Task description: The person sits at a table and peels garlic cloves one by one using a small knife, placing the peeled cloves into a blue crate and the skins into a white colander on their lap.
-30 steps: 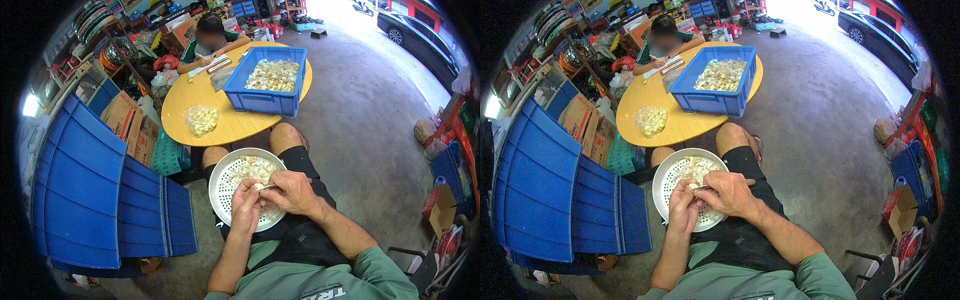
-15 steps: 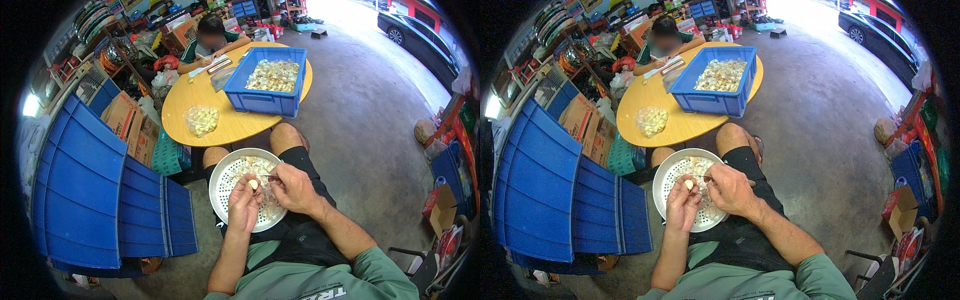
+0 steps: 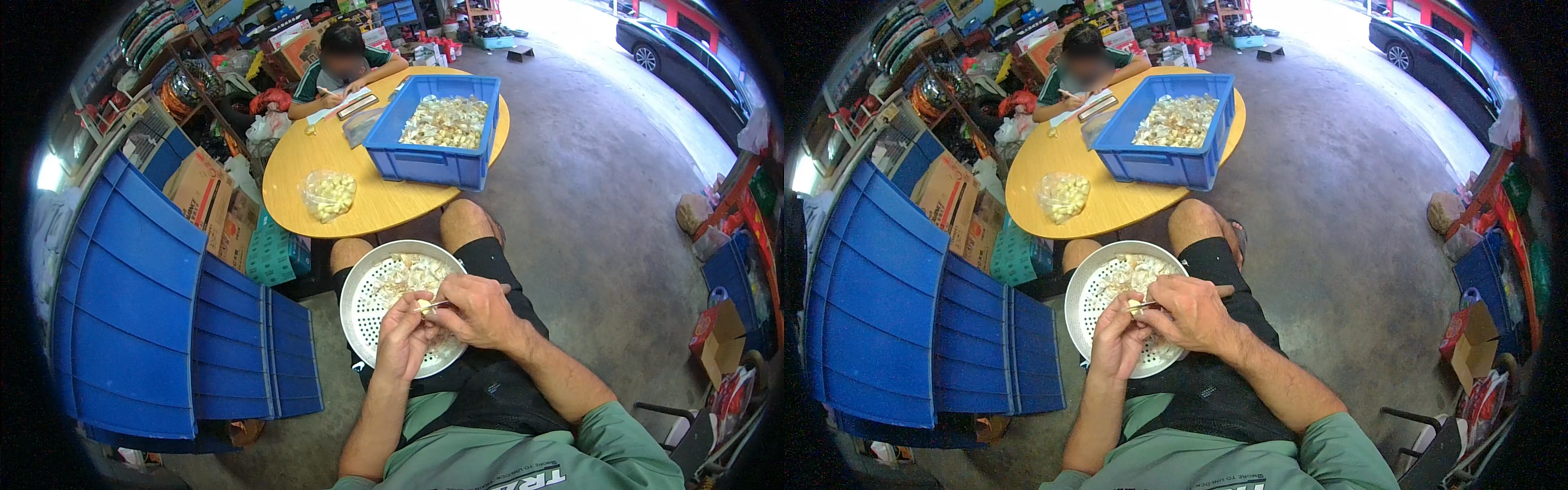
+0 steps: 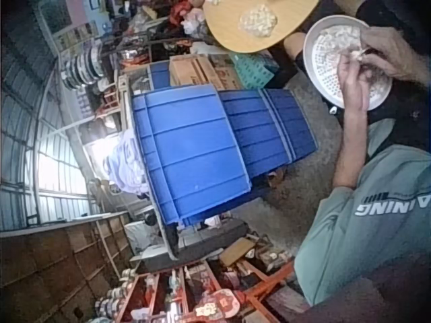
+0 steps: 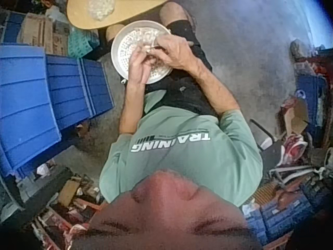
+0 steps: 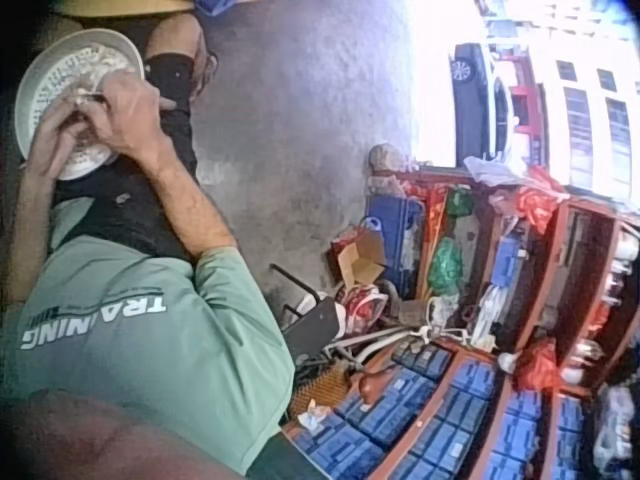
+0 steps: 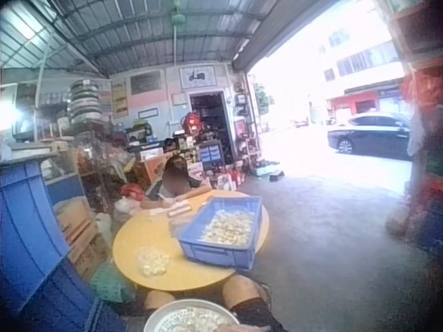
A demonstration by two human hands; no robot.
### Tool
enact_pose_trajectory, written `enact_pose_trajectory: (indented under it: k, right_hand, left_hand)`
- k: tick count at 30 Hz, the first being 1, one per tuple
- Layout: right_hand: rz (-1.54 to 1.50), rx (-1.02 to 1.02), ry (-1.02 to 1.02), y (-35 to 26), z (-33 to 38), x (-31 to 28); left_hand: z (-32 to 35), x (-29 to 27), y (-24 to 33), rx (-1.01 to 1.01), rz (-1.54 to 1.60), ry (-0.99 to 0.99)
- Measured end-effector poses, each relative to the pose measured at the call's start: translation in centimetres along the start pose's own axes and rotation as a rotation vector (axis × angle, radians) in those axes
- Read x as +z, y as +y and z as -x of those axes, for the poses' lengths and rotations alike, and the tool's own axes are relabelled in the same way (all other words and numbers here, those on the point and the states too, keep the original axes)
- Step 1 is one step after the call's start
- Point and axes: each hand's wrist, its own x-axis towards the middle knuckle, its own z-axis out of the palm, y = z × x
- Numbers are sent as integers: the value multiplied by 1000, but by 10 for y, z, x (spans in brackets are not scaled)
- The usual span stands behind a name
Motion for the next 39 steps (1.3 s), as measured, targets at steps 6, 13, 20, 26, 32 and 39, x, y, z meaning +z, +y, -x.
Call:
enact_pose_trajectory:
  k: [6,13,20,26,32,39]
  right_hand:
    - [2,-43,-3,2,0,0]
    - [-54,21,-49,-1,1,-2]
    - [-20,72,66,0,0,2]
    - [-80,107,23,-5,-1,2]
    - [-58,38,18,-2,0,3]
    - [-80,40,-46,-2,1,1]
  left_hand:
    - [0,1,3,-83,89,-19]
    - [2,9,5,-116,164,139]
    - [-1,-10,0,-25,252,47]
    - [0,-6,-1,-22,163,81]
    - [1,-3,-1,-53,90,10]
    - [0,-5,0,-78,129,-25]
